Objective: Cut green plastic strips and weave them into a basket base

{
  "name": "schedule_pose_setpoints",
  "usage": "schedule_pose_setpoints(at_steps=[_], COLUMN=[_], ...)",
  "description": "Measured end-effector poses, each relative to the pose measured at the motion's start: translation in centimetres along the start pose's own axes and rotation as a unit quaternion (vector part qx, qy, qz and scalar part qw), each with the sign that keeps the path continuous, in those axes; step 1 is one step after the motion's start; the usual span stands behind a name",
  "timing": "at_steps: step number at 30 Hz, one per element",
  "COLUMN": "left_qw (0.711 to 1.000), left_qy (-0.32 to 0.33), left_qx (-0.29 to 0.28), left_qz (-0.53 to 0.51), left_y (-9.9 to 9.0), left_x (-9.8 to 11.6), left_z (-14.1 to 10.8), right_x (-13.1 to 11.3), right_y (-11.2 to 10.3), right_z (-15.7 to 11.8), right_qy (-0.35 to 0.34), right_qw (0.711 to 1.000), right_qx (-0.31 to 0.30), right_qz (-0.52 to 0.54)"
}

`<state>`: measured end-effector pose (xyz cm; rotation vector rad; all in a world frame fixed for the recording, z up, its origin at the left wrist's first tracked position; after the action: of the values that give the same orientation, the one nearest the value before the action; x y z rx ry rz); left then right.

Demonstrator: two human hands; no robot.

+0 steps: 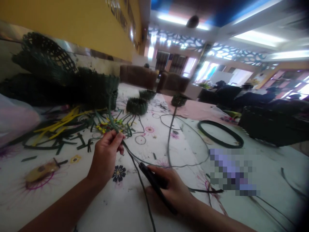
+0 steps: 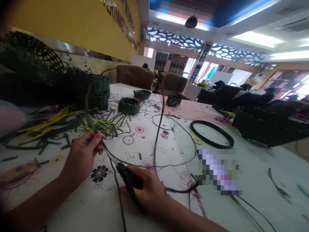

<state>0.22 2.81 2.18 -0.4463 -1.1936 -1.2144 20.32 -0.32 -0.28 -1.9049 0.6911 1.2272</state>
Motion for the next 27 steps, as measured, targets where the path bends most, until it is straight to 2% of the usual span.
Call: schedule_pose_setpoints(at_steps=[7, 11, 16, 20, 27], left_qw=[0.998, 0.997, 0.999, 0.999, 0.997], left_qy=[-0.034, -0.045, -0.019, 0.005, -0.052], left_qx=[0.026, 0.032, 0.036, 0.029, 0.023], left_qz=[-0.045, -0.052, -0.03, -0.014, -0.047], left_y=[0.4, 0.4, -0.4, -0.8, 0.4], left_x=[0.1, 0.0, 0.3, 0.6, 0.1], left_z=[-0.6, -0.7, 0.3, 0.9, -0.4], right_x=[0.1, -0.1, 0.1, 0.0, 0.4], right_y=[0.4, 0.3, -0.3, -0.2, -0.1], right_z=[-0.2, -0.3, -0.3, -0.2, 0.0], right_qy=[0.015, -0.001, 0.004, -0.001, 0.01], right_qw=[1.0, 1.0, 0.998, 0.998, 0.999], right_qx=[0.006, 0.015, 0.038, 0.025, 0.035], right_qz=[0.017, -0.002, -0.059, -0.055, -0.013])
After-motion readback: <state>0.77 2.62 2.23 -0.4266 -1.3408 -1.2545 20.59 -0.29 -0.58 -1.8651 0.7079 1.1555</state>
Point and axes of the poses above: each hand's wrist, its own z-axis towards the middle knuckle, its own y-axis out of the palm, x = y × z, the point moved 7 cm from there along z, towards the middle knuckle, and after that the axes turned 13 degrees about y, right-handed, at the moved point
